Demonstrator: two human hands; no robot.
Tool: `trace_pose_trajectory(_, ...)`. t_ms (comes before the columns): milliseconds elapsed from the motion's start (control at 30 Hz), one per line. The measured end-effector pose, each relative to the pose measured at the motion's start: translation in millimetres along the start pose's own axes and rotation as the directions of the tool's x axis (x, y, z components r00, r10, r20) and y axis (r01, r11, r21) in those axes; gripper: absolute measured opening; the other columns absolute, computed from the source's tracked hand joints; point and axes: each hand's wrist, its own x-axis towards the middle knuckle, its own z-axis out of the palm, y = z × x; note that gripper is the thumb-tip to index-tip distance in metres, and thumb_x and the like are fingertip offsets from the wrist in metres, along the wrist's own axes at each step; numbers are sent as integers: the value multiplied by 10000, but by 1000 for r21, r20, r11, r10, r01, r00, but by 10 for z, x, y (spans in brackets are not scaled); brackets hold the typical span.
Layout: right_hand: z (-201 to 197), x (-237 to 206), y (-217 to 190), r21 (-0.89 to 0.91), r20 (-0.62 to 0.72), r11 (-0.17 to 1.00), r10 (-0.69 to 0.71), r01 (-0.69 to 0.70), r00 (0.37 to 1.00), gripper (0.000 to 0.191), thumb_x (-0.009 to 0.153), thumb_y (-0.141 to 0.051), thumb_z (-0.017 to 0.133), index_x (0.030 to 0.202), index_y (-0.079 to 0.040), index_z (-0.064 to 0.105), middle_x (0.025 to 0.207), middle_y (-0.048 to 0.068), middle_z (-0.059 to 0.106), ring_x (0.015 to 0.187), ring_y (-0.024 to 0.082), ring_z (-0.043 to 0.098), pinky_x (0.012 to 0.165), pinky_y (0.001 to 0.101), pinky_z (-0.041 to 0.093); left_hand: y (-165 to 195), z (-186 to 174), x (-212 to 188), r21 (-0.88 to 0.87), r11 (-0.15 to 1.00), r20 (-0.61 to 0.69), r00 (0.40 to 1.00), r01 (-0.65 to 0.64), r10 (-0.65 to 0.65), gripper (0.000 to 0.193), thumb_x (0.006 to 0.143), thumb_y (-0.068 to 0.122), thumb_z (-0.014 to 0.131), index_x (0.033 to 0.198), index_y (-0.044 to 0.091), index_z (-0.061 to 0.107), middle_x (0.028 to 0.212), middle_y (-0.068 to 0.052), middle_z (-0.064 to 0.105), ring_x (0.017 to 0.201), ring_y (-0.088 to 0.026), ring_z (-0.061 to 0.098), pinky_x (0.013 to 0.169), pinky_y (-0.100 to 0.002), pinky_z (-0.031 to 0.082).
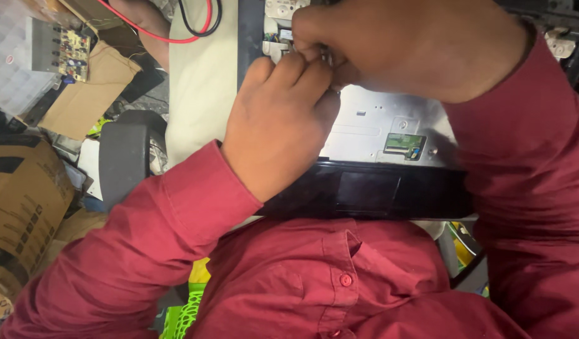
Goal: The person works on a disassembled laptop resting on their lap, manipulating internal components and cables by hand. They use a small screwdriver to unscrew a board inside the chassis, then pick up multimeter probes and touch them to a battery pack on the workbench to test it.
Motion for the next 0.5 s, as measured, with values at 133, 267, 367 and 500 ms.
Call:
trace_pose_trajectory(133,52,-2,-39,43,96,996,69,-73,993,105,852,-23,763,945,-53,724,742,100,663,617,228,641,543,336,490,46,9,-43,97,995,45,999,13,-17,81,934,137,649,896,73,681,1069,-60,602,1027,-244,545,845,-397,409)
trace_pose_trajectory(267,76,-82,-70,250,197,950,138,-186,971,239,849,26,733,1075,-35,684,805,87,677,694,205,674,608,318,521,112,35,-64,147,989,53,998,22,-30,86,939,152,637,903,83,673,1046,-60,593,1021,-248,547,850,-393,416)
trace_pose_trajectory(367,50,-198,-150,223,59,972,57,-69,997,327,809,-17,800,1101,-24,652,863,79,696,774,224,703,669,326,542,132,41,-95,176,984,57,998,-2,-8,103,941,165,633,895,81,669,1046,-70,596,1015,-257,548,851,-395,420)
trace_pose_trajectory(500,83,-293,-238,122,49,987,95,-101,994,333,811,-29,822,1106,-29,668,858,79,706,760,235,708,642,340,545,189,80,-115,224,974,64,998,-2,-12,103,946,173,626,937,84,676,1035,-83,603,1007,-266,552,851,-411,429)
